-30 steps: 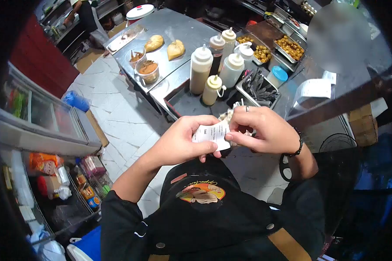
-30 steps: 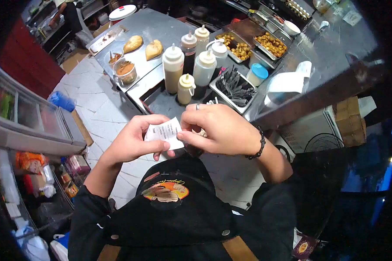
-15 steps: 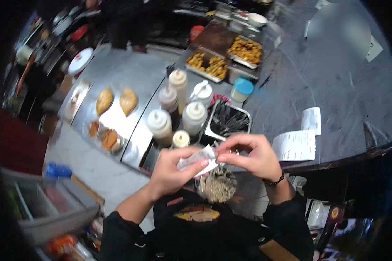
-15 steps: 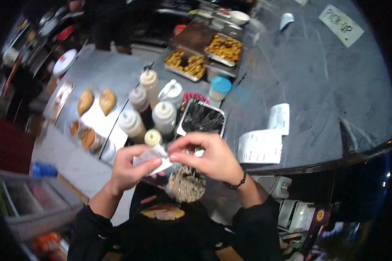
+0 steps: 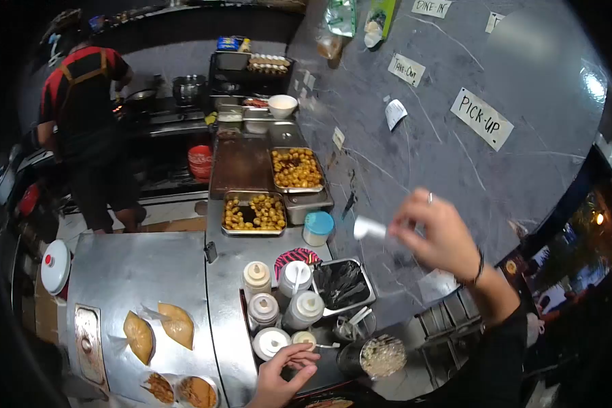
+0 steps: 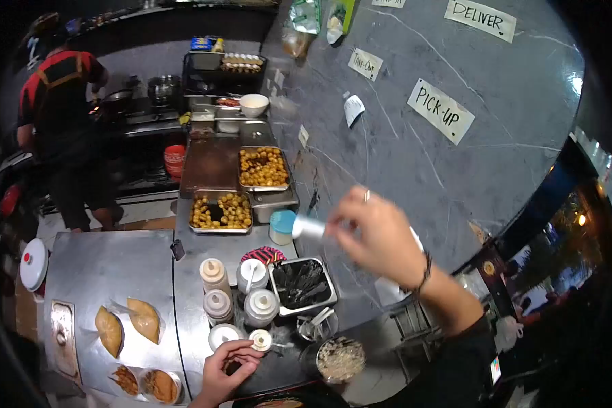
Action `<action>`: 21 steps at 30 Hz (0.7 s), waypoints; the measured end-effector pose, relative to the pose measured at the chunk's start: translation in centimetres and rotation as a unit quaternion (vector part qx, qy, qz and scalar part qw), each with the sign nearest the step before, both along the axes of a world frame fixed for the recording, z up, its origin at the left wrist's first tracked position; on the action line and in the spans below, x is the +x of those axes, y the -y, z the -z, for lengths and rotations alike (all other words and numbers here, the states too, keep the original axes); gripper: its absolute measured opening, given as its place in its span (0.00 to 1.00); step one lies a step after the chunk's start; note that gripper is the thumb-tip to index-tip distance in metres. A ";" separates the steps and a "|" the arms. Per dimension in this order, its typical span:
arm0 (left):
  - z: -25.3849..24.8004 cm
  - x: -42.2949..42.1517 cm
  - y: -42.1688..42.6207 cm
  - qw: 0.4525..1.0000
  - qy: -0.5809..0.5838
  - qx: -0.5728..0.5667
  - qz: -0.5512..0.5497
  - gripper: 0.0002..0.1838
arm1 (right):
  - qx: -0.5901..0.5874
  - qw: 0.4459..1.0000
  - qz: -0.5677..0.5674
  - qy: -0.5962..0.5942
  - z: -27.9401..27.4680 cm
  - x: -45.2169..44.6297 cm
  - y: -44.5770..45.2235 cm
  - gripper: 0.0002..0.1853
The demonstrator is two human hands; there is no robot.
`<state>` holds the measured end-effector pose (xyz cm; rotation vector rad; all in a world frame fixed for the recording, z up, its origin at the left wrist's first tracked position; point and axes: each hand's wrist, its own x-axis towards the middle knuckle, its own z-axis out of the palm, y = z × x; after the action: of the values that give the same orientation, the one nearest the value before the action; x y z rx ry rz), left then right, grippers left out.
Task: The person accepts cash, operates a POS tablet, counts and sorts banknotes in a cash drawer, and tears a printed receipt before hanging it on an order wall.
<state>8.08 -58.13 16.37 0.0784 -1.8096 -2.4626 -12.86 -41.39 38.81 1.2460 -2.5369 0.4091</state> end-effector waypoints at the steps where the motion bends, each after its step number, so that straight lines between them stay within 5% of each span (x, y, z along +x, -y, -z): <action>1: 0.1 0.4 0.9 1.000 0.005 0.003 0.013 0.24 | 0.024 0.998 0.052 0.000 -0.5 -1.0 1.0 0.03; 4: -0.3 1.0 2.7 0.998 -0.038 0.004 0.040 0.16 | 0.092 0.985 0.130 -0.072 -1.0 -5.0 4.0 0.06; 10: 1.1 2.3 6.0 0.996 -0.064 0.007 0.060 0.16 | 0.186 0.954 0.215 -0.094 2.1 -11.8 6.6 0.06; 15: 2.8 2.2 8.1 0.995 -0.036 0.069 0.056 0.12 | 0.100 0.938 0.296 -0.147 3.4 -16.4 8.0 0.07; 21: 3.0 1.5 9.2 0.995 -0.046 0.070 0.052 0.12 | 0.058 0.856 0.315 -0.406 1.7 -25.3 7.0 0.09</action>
<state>9.53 -67.35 13.36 -0.1228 -1.6436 -2.6139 -38.15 -48.36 37.13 0.3833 -2.0301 -0.3622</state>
